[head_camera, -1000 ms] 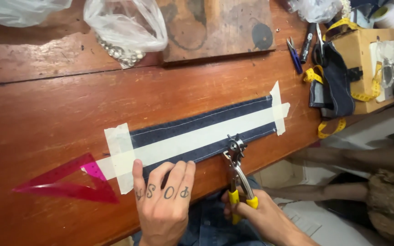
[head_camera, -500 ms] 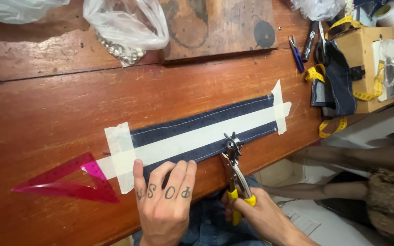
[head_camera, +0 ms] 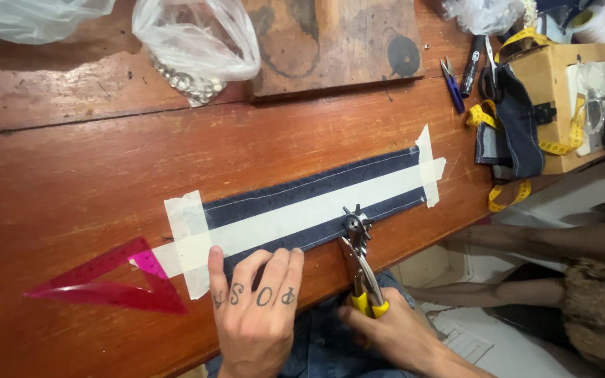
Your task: The person marks a line on a piece of denim fabric using a black marker and a pink triangle ruler. They then use a yellow-handled hole punch tool to create holes along the marked line on the fabric. Finally, they open a plastic bag containing metal rivets.
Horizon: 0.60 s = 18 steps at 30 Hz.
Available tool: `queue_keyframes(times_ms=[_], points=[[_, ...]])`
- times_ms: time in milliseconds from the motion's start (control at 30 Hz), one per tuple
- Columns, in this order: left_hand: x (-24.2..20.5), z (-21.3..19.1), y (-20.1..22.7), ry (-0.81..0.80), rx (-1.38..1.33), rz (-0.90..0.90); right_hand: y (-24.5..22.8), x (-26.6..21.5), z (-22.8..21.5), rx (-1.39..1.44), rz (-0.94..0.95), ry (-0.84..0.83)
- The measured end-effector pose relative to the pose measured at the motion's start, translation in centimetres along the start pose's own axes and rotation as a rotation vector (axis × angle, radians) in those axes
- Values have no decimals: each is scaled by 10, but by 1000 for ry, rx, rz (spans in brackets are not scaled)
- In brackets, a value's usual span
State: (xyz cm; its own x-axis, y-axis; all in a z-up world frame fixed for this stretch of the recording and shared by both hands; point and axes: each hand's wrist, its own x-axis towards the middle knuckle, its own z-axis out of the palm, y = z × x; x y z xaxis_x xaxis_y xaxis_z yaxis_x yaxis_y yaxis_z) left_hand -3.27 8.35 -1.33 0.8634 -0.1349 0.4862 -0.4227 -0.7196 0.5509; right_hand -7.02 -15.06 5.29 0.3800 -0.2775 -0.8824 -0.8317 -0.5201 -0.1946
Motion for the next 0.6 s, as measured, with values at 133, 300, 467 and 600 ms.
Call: queue_keyframes(times_ms=[133, 300, 467, 600], points=[[-1, 0, -1, -5, 8, 5, -2, 0, 2, -13, 82, 33], [0, -1, -1, 14, -19, 11, 10, 7, 4, 100, -62, 16], [5, -7, 1, -1, -27, -1, 3, -2, 6, 184, -50, -23], [5, -7, 3, 17, -23, 27, -11, -11, 5, 177, -3, -52]])
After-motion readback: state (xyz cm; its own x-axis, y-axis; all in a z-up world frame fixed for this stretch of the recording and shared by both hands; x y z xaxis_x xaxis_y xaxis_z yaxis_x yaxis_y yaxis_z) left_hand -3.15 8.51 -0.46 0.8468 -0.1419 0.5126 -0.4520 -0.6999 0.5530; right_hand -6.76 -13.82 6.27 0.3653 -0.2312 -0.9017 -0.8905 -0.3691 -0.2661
